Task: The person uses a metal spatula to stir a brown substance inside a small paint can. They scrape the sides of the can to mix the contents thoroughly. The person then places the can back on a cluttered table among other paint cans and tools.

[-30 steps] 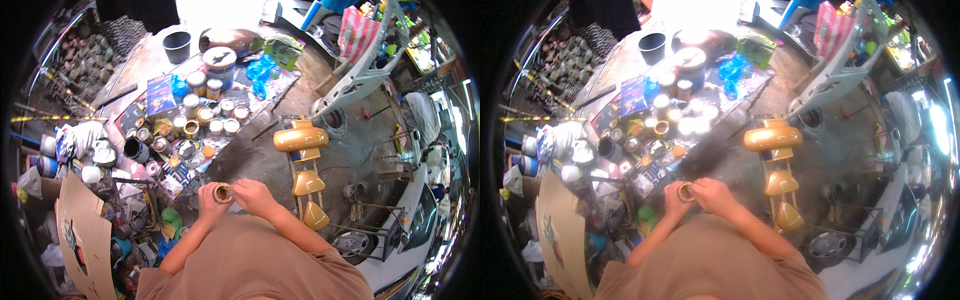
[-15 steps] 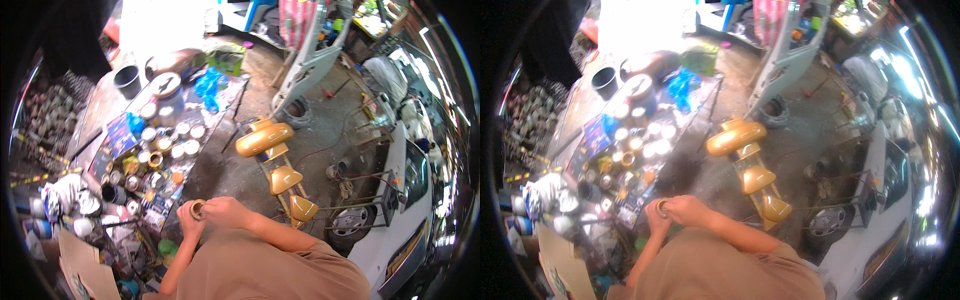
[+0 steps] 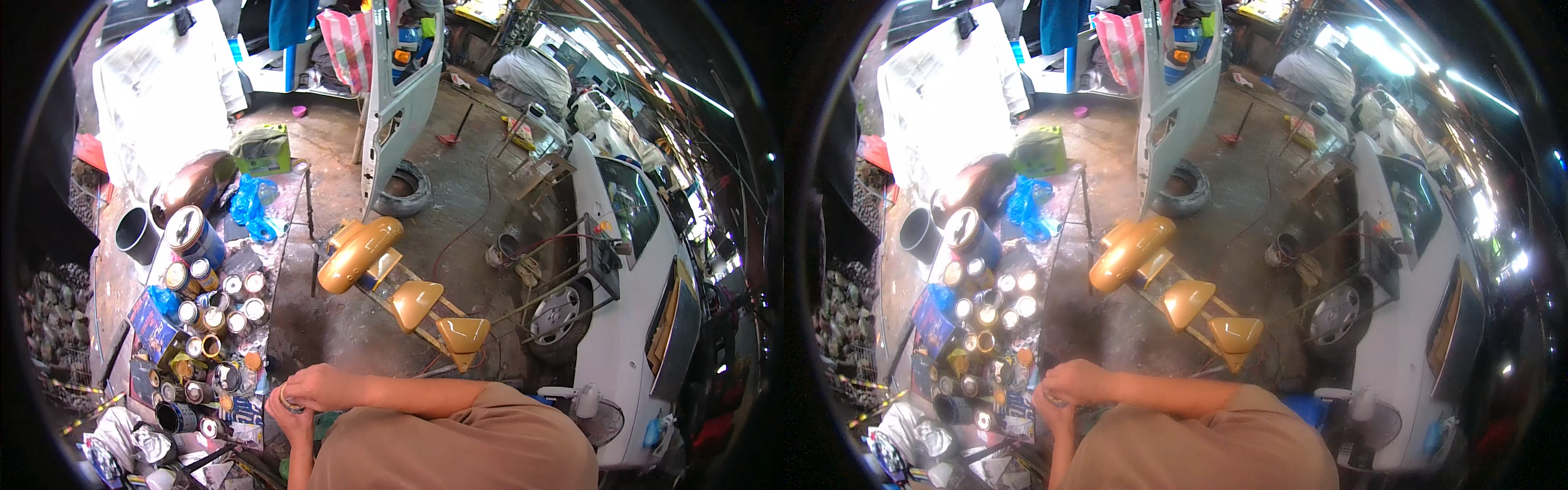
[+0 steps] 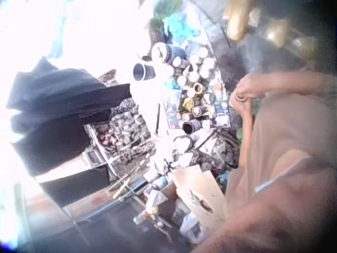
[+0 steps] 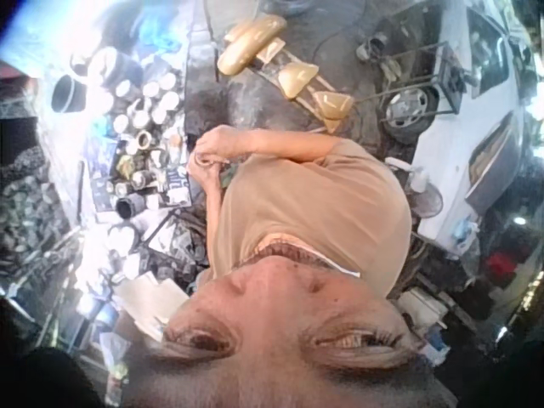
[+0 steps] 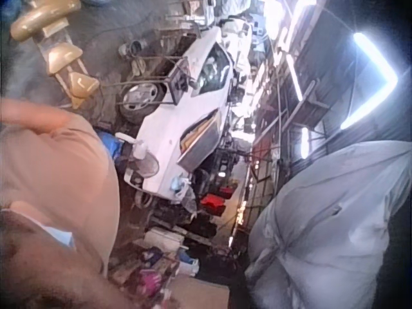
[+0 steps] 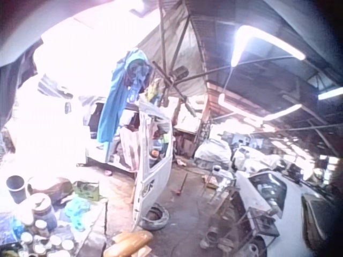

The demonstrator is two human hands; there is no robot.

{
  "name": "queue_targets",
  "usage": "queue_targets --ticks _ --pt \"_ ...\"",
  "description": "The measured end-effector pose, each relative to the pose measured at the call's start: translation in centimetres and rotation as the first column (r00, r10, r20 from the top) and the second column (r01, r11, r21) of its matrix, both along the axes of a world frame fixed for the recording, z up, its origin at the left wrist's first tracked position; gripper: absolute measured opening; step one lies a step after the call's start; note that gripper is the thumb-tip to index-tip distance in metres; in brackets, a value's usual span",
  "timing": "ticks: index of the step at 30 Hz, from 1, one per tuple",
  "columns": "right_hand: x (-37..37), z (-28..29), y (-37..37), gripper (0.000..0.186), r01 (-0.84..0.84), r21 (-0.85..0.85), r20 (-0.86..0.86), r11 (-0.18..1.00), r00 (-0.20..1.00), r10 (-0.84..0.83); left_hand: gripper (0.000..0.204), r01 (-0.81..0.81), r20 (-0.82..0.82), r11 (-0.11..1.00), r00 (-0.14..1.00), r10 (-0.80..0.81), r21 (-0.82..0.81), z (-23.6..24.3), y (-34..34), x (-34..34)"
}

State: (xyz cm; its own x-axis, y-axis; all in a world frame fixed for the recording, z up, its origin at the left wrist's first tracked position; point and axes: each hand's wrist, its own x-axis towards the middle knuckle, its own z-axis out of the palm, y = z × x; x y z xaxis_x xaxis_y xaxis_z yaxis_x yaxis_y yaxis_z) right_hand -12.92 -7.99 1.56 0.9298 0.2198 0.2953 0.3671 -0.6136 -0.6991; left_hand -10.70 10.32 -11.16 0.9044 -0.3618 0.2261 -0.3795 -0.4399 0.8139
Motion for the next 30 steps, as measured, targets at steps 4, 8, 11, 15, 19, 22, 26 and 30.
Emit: queue_targets --ticks 4,8,11,15,19,22,26,30 --pt "0.2 -0.5 -0.9 0.009 0.007 -0.100 0.010 0.995 1.000 -0.006 0.063 0.020 -0.049 0.999 0.999 -0.018 0.038 1.5 -0.3 0.1" --pt "0.1 -0.3 0.1 0.009 0.066 -0.113 0.001 0.991 0.998 -0.066 0.065 0.012 0.000 1.000 1.000 -0.012 0.002 1.0 -0.6 0.1" --pt "0.1 0.4 0.1 0.009 -0.005 -0.178 0.041 0.984 0.999 0.013 0.068 0.023 0.014 0.998 1.000 -0.024 0.066 0.1 0.4 0.9" --pt "0.9 1.2 -0.4 0.008 0.097 -0.120 0.084 0.988 0.993 -0.087 0.069 0.021 -0.066 0.992 0.998 -0.013 0.121 -0.8 0.8 0.9" --pt "0.8 2.0 0.6 0.014 -0.041 -0.058 0.045 0.997 0.998 0.044 0.070 -0.039 0.047 0.999 0.998 0.037 0.038 0.9 0.2 0.4" --pt "1.0 1.6 -0.4 0.014 -0.010 -0.126 -0.014 0.992 1.000 0.009 0.070 -0.040 0.009 0.998 0.999 0.039 0.056 1.6 0.4 0.3" --pt "1.2 1.7 0.3 0.015 -0.003 -0.097 -0.025 0.995 1.000 0.000 0.070 -0.033 0.014 0.998 0.999 0.032 0.055 1.1 0.4 0.3" --pt "1.0 1.4 -0.4 0.017 -0.042 -0.117 -0.059 0.992 0.998 0.035 0.070 -0.040 -0.040 0.998 0.998 0.043 0.057 1.7 0.5 0.5"
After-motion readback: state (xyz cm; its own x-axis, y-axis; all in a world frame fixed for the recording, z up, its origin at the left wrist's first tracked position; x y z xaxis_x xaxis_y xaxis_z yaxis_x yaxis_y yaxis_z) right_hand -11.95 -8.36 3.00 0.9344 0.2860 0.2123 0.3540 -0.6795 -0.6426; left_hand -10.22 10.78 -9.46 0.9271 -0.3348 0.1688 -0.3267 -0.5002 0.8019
